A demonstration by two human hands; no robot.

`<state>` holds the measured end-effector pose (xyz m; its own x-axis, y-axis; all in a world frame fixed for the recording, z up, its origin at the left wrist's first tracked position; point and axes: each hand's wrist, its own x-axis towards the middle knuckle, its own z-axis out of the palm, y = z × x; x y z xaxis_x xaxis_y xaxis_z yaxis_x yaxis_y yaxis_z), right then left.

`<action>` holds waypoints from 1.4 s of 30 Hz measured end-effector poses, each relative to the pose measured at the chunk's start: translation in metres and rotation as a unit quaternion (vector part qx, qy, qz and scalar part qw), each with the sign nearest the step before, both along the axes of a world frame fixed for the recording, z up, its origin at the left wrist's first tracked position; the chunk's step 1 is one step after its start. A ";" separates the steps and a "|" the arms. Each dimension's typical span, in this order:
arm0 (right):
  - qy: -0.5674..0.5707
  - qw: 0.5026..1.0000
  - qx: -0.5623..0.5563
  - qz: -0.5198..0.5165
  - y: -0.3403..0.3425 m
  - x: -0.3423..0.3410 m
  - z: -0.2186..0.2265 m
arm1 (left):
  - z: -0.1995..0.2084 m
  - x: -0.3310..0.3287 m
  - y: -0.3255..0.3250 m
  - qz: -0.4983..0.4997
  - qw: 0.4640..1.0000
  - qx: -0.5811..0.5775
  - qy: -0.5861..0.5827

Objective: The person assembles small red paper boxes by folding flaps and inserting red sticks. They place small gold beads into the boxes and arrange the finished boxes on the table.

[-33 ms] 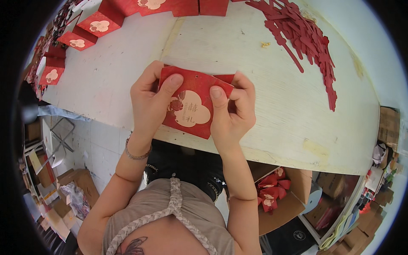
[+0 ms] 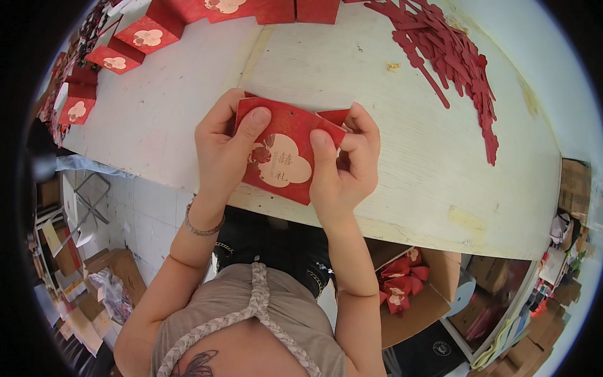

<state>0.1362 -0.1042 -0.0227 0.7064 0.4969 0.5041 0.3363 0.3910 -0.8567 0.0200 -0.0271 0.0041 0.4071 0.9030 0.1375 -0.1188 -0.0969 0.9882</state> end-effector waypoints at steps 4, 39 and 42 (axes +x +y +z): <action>-0.099 0.994 -0.015 -0.032 -0.006 0.000 -0.005 | -0.002 -0.005 0.005 -0.065 0.991 -0.083 -0.084; 0.027 1.000 -0.017 -0.001 0.002 0.005 0.005 | -0.007 0.004 0.002 0.008 0.998 -0.036 -0.055; 0.075 0.994 -0.023 0.071 0.006 0.003 0.008 | -0.008 0.007 0.003 0.019 0.998 -0.013 -0.062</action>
<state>0.1393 -0.0982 -0.0146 0.6926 0.6171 0.3735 0.1484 0.3849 -0.9110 0.0266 -0.0237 -0.0036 0.3534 0.9216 0.1606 -0.2364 -0.0782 0.9685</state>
